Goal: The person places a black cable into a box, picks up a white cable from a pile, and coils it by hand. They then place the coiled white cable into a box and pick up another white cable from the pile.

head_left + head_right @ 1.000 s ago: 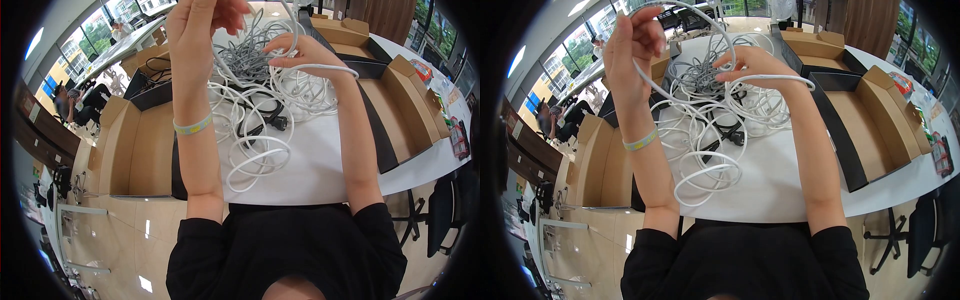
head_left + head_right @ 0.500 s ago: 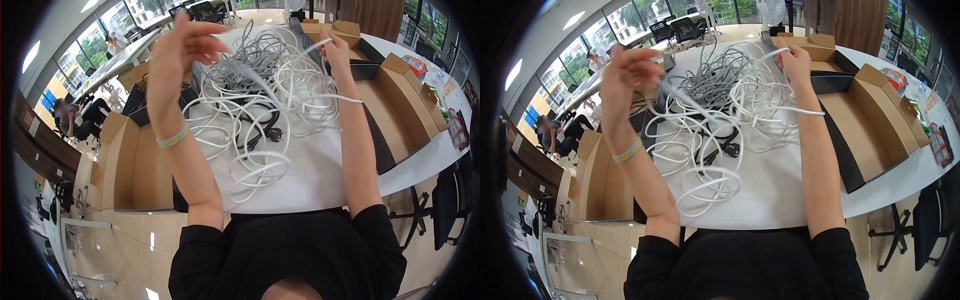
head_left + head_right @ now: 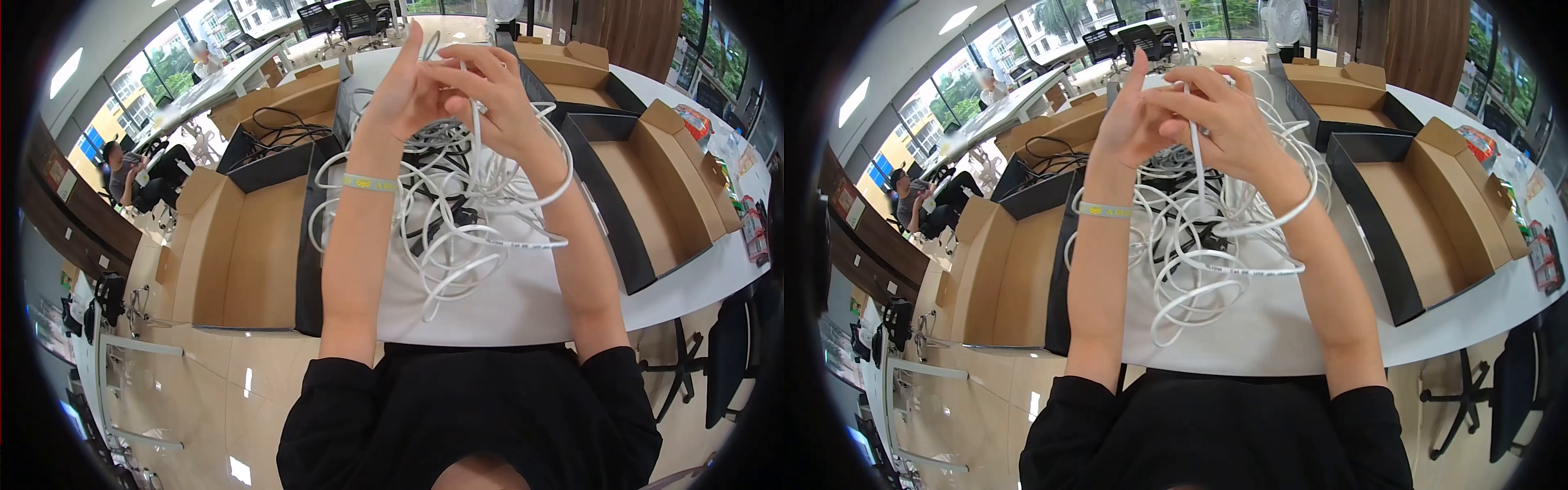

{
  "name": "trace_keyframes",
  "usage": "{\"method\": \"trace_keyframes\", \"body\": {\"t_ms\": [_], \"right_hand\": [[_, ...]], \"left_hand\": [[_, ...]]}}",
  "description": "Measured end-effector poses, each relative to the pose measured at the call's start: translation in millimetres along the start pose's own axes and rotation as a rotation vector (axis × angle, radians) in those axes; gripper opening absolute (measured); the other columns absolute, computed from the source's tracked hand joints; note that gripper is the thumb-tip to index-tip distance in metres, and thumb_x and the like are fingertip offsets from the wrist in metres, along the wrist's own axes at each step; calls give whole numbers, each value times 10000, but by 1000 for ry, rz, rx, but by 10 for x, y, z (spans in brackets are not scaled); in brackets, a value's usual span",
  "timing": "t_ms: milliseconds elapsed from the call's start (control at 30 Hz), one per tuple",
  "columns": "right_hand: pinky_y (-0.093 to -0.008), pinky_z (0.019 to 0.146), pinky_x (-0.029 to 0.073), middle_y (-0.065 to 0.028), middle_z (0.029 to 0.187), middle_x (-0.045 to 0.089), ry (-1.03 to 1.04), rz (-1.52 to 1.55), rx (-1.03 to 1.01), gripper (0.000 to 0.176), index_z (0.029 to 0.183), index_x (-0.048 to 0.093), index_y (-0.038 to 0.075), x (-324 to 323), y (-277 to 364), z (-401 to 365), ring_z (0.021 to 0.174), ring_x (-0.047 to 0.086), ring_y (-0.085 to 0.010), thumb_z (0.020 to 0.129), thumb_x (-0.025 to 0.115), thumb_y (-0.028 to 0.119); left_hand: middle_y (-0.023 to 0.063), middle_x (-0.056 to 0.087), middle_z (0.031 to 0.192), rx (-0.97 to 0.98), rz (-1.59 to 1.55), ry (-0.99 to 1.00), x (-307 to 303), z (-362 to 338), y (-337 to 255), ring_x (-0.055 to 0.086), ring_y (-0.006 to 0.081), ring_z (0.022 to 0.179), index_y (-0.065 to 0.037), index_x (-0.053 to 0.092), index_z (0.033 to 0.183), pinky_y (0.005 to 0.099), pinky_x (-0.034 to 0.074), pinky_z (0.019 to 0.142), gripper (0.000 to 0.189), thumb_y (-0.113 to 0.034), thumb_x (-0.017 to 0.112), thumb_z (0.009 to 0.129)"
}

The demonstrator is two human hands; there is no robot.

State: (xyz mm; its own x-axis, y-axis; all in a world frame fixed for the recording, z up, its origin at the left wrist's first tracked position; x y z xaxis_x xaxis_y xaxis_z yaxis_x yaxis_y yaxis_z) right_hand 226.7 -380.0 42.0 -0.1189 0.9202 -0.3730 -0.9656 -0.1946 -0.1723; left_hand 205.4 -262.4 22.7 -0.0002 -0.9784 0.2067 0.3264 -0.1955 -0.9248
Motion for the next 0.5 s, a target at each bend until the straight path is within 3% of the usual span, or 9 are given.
{"method": "trace_keyframes", "body": {"t_ms": [67, 133, 200, 267, 333, 367, 400, 467, 500], "right_hand": [[-363, 903, 269, -86, 1112, 515, 63, -59, 1, 423, 1002, 635, 141, 35, 94, 19, 833, 521, -199, 854, 410, 467], [-378, 908, 263, -99, 1195, 466, 71, -76, -24, 469, 1016, 636, 156, 94, 132, 3, 867, 509, -192, 857, 365, 504], [-373, 914, 260, -115, 1233, 434, 74, -72, 29, 506, 1034, 627, 146, 139, 104, -19, 916, 496, -196, 846, 361, 532], [-380, 921, 257, -137, 1266, 403, 110, -81, 20, 564, 1105, 584, 121, 149, 96, -10, 972, 490, -219, 831, 362, 561], [-410, 931, 248, -135, 1287, 388, 60, -188, 31, 575, 1164, 533, 96, 163, 54, -5, 986, 491, -238, 811, 429, 538], [-423, 905, 296, -107, 1322, 361, 134, -186, 120, 523, 1190, 509, 137, 217, -1, -51, 976, 504, -230, 765, 555, 439], [-423, 905, 296, -107, 1322, 361, 137, -174, 121, 523, 1190, 509, 137, 224, -55, -93, 976, 504, -230, 765, 555, 439], [-392, 859, 362, -85, 1336, 354, 339, -122, 208, 494, 1141, 535, 115, 319, -237, -209, 950, 524, -241, 711, 639, 335], [-352, 792, 413, -72, 1327, 374, 300, -171, 141, 440, 1099, 552, 89, 296, -241, -212, 872, 545, -253, 705, 658, 251]], "left_hand": [[109, 601, 876, -39, -302, 35, 31, 39, 25, 604, 195, 768, 45, 548, 965, 298, 511, 663, 679, -594, 361, 832], [135, 596, 913, -16, -329, -22, 72, -7, -42, 597, 225, 793, 62, 553, 939, 307, 501, 713, 591, -510, 456, 834], [62, 600, 795, 43, -419, -197, -27, 8, -34, 580, 166, 724, -30, 582, 856, 268, 490, 646, 446, -471, 522, 817], [47, 599, 806, 109, -483, -143, -128, 47, -41, 570, 157, 718, -77, 562, 777, 285, 475, 666, 355, -429, 544, 818], [34, 591, 819, 322, -406, -319, -197, -15, -202, 550, 145, 755, -120, 506, 701, 284, 438, 693, 303, -395, 548, 820], [29, 577, 837, 376, -351, -284, -195, -90, -313, 531, 138, 807, -143, 449, 669, 273, 400, 715, 266, -342, 550, 814], [29, 577, 837, 375, -350, -296, -238, -140, -375, 531, 138, 807, -143, 449, 669, 273, 400, 715, 266, -342, 550, 814], [25, 558, 837, 456, -335, -287, -319, -217, -497, 524, 143, 832, -144, 444, 629, 291, 413, 743, 242, -248, 535, 827], [23, 548, 829, 478, -336, -288, -328, -244, -521, 522, 141, 831, -141, 431, 638, 292, 417, 736, 232, -242, 532, 821]]}}
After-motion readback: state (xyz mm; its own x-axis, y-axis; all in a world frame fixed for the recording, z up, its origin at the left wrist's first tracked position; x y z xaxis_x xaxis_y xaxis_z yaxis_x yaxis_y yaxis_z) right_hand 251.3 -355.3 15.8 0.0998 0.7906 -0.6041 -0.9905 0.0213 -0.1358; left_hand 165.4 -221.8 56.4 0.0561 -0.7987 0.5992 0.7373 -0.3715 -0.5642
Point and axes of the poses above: each hand's wrist, its own z-axis towards the middle knuckle, its own x-axis out of the palm, y = z × x, the point moved 5 cm from there along z, towards the middle knuckle
